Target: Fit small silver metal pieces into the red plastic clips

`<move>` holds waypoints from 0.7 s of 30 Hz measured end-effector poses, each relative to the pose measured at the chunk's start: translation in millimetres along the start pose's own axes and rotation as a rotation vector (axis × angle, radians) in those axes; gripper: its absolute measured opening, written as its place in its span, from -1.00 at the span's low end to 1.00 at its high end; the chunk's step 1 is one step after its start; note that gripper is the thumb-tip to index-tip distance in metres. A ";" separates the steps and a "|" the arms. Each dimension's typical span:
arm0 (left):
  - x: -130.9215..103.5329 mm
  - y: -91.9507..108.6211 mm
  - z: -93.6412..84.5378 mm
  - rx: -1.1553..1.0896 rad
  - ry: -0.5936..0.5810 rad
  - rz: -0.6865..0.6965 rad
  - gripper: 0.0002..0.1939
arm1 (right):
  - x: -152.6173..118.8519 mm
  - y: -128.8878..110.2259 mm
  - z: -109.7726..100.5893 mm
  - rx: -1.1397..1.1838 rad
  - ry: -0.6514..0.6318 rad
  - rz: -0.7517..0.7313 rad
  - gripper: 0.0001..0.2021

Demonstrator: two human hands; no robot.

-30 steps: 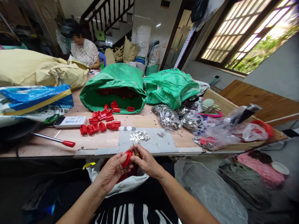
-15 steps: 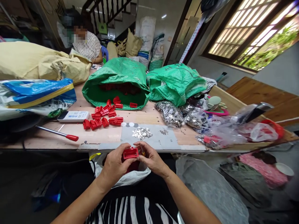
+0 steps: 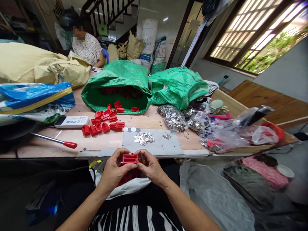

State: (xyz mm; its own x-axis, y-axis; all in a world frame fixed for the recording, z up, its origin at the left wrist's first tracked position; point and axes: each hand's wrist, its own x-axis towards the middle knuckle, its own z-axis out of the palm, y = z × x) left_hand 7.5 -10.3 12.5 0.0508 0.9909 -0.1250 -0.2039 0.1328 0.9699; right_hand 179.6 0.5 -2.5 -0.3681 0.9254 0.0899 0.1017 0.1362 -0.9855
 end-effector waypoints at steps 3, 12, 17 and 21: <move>2.0 -3.2 -2.9 -0.118 -0.044 -0.096 -0.63 | 2.5 2.8 -7.1 -0.047 -0.025 0.030 -0.75; 3.2 -8.0 -8.8 -0.198 -0.005 -0.177 -0.54 | 28.9 25.5 -90.8 -0.804 0.272 0.100 -0.85; 4.5 -13.0 -4.9 -0.218 -0.071 -0.155 -0.41 | 43.3 30.5 -89.3 -0.918 0.242 0.124 -0.89; 7.2 -12.8 -4.7 -0.209 -0.029 -0.083 -0.47 | 51.7 32.2 -85.2 -0.939 0.256 0.134 -0.95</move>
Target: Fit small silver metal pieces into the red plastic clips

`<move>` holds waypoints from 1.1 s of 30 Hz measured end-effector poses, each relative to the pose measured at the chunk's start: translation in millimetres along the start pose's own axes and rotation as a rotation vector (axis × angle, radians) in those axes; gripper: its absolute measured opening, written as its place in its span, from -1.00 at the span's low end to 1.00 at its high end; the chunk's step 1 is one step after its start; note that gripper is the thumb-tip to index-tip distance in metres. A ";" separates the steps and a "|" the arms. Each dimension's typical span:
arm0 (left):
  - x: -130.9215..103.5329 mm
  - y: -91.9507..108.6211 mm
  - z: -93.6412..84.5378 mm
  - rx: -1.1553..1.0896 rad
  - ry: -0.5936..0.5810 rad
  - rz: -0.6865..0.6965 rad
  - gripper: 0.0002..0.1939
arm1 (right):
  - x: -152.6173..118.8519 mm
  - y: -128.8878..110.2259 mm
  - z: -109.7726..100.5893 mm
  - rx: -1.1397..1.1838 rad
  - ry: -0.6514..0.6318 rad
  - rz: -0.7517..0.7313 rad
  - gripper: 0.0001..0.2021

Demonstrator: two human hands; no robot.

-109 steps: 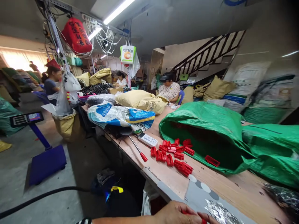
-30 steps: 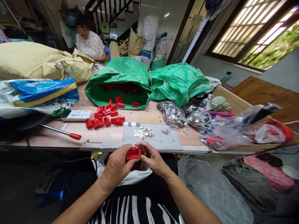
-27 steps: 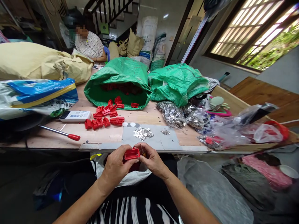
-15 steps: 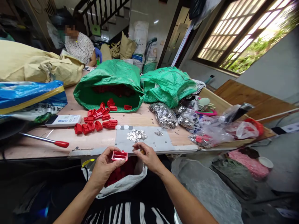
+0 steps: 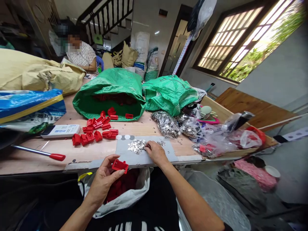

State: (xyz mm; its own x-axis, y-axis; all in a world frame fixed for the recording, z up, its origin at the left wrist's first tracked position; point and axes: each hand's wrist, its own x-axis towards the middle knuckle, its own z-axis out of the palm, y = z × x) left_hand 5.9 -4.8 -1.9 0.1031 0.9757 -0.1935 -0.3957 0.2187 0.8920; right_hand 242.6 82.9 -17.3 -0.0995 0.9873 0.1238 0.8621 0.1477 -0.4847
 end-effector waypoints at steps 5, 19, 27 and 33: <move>1.5 2.6 0.7 -0.028 0.031 -0.055 -0.47 | 2.7 3.1 -2.9 0.022 -0.020 0.005 -0.98; 3.4 10.7 6.0 -0.126 0.050 -0.076 -0.33 | -2.4 3.8 -14.0 0.158 -0.038 -0.034 -0.87; 7.9 9.2 6.6 -0.154 0.040 -0.024 -0.42 | -26.0 -54.1 -15.3 0.651 -0.114 -0.112 -0.94; 7.4 10.3 8.8 -0.192 -0.004 -0.025 -0.42 | -39.5 -88.0 -4.1 0.738 -0.186 -0.181 -0.94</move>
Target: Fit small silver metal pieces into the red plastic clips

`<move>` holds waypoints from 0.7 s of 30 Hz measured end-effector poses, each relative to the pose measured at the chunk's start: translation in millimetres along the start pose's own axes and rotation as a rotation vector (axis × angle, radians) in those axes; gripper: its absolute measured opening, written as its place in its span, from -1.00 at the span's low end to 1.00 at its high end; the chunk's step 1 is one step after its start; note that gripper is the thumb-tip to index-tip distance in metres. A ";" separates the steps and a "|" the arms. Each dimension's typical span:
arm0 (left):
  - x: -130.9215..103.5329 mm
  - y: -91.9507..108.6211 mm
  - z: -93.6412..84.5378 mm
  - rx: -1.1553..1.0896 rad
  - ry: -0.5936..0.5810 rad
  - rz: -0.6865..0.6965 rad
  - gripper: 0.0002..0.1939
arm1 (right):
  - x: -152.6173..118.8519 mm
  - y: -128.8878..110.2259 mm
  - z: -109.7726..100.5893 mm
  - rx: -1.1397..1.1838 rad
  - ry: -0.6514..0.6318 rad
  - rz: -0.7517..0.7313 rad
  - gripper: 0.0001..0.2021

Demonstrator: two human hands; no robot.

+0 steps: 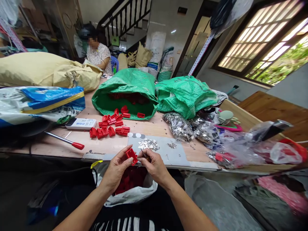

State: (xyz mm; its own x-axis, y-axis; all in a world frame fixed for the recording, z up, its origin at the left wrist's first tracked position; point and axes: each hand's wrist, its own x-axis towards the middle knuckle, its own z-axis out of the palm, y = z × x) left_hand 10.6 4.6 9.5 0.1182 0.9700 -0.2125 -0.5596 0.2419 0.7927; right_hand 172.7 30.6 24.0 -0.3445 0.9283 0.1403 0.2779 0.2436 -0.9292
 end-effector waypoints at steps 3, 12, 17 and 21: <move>-1.0 2.7 1.8 -0.039 -0.032 -0.013 -0.44 | 1.1 1.0 4.3 -0.059 -0.002 -0.051 -0.93; 0.6 3.9 -0.9 -0.020 -0.032 -0.023 -0.41 | -0.7 8.2 -3.1 -0.081 -0.130 -0.209 -0.95; 1.6 -3.2 -4.6 0.030 -0.070 -0.007 -0.39 | -3.5 14.1 -1.8 -0.018 -0.094 -0.063 -0.91; 6.0 -7.5 -10.5 0.108 -0.075 0.031 -0.47 | -5.3 17.5 -6.7 -0.020 -0.082 0.001 -0.83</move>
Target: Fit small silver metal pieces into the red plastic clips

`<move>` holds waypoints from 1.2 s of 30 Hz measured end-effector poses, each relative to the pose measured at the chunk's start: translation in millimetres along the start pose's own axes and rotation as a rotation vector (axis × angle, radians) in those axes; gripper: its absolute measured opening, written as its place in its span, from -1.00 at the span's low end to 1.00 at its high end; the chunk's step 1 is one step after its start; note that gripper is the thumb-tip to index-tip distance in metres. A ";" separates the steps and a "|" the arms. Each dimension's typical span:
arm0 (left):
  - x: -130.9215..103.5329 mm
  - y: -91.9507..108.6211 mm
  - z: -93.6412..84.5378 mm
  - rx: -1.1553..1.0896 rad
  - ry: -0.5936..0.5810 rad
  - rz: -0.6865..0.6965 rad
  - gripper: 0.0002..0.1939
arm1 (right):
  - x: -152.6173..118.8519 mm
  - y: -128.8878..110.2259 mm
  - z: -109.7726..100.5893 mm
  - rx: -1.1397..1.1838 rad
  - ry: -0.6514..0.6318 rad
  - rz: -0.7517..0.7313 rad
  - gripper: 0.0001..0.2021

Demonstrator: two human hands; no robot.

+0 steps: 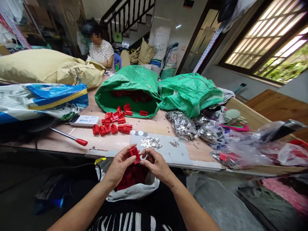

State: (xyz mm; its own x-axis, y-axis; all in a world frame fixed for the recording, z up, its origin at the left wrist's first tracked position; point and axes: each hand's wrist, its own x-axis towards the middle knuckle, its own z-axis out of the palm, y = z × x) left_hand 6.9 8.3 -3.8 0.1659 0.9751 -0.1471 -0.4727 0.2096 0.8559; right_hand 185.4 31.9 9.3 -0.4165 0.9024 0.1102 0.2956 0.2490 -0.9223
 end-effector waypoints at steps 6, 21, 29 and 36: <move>15.5 -4.6 -16.9 0.433 0.013 0.231 -0.62 | 0.0 8.3 -8.1 -0.261 -0.003 -0.074 -0.74; 42.6 -11.2 -35.9 0.988 -0.072 0.353 -0.59 | 12.3 19.5 -2.3 -0.489 -0.084 -0.041 -0.82; 44.1 -9.8 -37.4 0.997 -0.106 0.397 -0.65 | 12.4 23.9 -0.8 -0.542 -0.113 -0.041 -0.82; 43.2 -10.5 -36.6 0.953 -0.102 0.388 -0.68 | 11.3 6.3 14.1 -0.709 -0.126 0.072 -0.81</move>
State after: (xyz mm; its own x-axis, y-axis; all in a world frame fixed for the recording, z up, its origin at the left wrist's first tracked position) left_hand -12.7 50.8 -37.3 0.2418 0.9434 0.2271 0.3654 -0.3053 0.8794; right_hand 170.5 38.7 -0.5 -0.4583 0.8885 -0.0248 0.7949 0.3972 -0.4588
